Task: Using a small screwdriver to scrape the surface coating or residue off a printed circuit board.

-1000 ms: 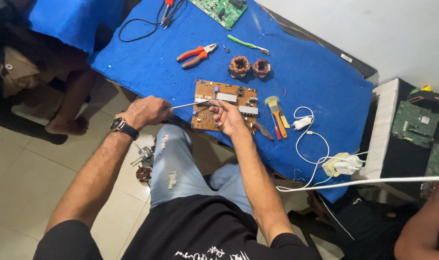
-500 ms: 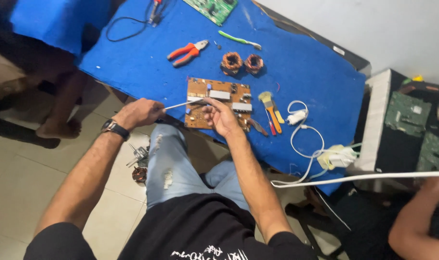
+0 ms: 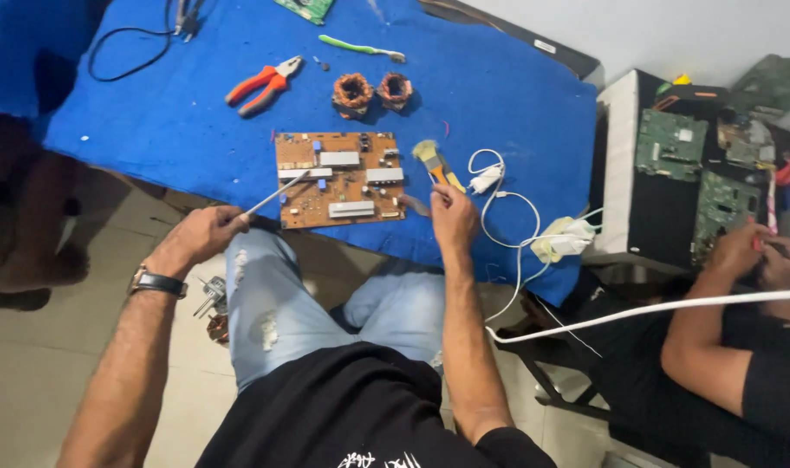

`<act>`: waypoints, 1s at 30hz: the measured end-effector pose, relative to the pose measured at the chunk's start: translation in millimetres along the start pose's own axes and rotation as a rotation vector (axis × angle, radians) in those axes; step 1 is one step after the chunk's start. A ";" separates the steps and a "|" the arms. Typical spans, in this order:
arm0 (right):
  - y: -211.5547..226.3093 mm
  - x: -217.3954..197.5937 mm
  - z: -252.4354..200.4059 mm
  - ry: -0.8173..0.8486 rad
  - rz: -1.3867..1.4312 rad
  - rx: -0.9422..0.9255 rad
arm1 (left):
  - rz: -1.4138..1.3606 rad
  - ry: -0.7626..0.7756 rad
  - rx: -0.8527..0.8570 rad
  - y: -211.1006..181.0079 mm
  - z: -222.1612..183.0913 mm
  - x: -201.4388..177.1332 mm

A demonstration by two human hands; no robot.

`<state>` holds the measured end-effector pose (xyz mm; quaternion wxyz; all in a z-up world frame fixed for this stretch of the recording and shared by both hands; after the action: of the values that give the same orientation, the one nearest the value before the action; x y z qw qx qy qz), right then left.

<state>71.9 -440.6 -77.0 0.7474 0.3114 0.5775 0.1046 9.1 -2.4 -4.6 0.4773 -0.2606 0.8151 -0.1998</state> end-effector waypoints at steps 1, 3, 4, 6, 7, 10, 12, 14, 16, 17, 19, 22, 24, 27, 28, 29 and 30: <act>-14.6 3.0 4.3 -0.013 -0.006 0.006 | 0.001 0.005 0.015 2.6 2.4 -0.1; -48.1 6.3 11.1 0.104 -0.225 0.018 | 0.039 0.027 0.012 4.6 8.5 1.1; -40.1 7.8 8.3 0.090 -0.231 0.035 | 0.044 0.039 0.031 5.9 9.0 0.1; -29.7 8.5 -1.7 0.007 -0.104 -0.052 | 0.126 0.066 -0.014 8.6 13.8 1.6; -28.4 9.3 -4.4 -0.012 -0.113 -0.032 | 0.135 0.079 0.010 7.6 13.8 6.6; -22.1 9.4 -8.0 -0.080 -0.082 0.005 | 0.096 0.077 -0.067 -0.7 8.1 13.9; -16.3 5.6 -12.3 -0.187 0.014 -0.041 | -0.166 0.039 -0.110 -12.7 -11.0 15.9; -18.7 2.2 -17.4 -0.188 0.061 -0.041 | -0.272 0.031 -0.090 -8.2 -21.7 28.5; -16.0 1.2 -10.7 -0.205 0.112 -0.052 | -0.380 0.011 -0.053 -11.5 -20.8 33.9; -17.3 0.1 -13.0 -0.209 0.125 -0.040 | -0.535 0.019 -0.083 -13.1 -24.8 41.2; -17.7 -1.6 -16.3 -0.216 0.137 -0.029 | -0.693 0.027 -0.110 -13.2 -29.5 54.7; -17.0 -1.4 -17.0 -0.219 0.139 -0.018 | -0.916 0.012 -0.102 -13.1 -26.0 70.1; -19.6 3.3 -17.0 -0.289 0.092 -0.056 | -1.004 -0.087 0.100 -15.7 -21.7 81.2; -32.2 17.0 -10.6 -0.361 0.034 -0.036 | -1.265 -0.204 0.119 -12.0 -2.8 107.5; -29.3 13.5 -12.6 -0.344 0.046 -0.046 | -1.264 -0.226 0.109 -25.5 -6.4 109.9; -27.1 9.5 -15.9 -0.373 0.136 -0.055 | -1.340 -0.263 0.115 -38.6 -10.0 112.4; -24.9 5.6 -19.0 -0.401 0.226 -0.062 | -1.415 -0.301 0.124 -51.5 -12.9 114.6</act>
<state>51.0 -450.7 -98.8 0.8400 0.3656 0.3752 0.1411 -37.1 -112.3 -46.3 0.3547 -0.7228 0.3639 -0.4683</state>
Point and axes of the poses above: each hand's wrist, its own z-axis towards the middle knuckle, its own x-axis out of the palm, y = z × x, the point moved 1 cm from there along z, towards the middle knuckle, and after that the axes turned 1 degree about -z, right-handed, at the moved point
